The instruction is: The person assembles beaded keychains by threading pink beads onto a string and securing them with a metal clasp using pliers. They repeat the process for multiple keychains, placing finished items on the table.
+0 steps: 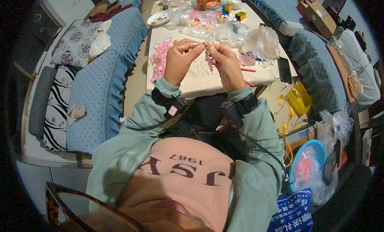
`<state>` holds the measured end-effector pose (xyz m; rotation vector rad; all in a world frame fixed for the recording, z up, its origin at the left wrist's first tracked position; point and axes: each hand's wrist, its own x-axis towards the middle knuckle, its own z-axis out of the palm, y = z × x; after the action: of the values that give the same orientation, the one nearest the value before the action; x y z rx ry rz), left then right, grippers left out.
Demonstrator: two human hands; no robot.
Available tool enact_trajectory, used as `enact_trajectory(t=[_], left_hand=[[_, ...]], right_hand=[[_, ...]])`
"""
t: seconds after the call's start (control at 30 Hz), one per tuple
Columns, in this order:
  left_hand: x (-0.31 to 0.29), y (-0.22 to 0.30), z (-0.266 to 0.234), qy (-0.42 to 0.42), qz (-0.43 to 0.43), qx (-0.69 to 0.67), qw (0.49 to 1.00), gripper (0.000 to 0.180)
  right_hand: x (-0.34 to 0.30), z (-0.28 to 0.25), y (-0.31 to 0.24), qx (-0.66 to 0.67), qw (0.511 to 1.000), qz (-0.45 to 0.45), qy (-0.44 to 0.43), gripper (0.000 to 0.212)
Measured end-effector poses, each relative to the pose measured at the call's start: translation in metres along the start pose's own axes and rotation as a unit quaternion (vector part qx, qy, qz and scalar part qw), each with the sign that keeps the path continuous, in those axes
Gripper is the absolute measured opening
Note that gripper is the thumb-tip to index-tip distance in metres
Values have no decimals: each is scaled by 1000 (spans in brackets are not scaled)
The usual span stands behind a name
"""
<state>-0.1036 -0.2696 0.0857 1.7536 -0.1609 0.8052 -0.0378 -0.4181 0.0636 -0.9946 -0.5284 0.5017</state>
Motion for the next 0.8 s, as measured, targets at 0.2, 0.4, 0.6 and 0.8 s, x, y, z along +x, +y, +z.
enact_trajectory(t=[0.2,0.4,0.6,0.8], left_hand=[[-1,-4,2,-24,-53,-72,996,14],[0,-5,1,-37,-58,-77,995,16],[-1,-4,4,-22,-114,-124,985,16],[0,-9,4,-19,-108,-142,984,16]], right_hand=[[-2,2,1,33,999,1,16,15],[-1,-2,2,7,1000,1,-4,17],[-2,1,3,16,1000,-18,18,17],[-3,3,3,-38,997,-43,44,15]])
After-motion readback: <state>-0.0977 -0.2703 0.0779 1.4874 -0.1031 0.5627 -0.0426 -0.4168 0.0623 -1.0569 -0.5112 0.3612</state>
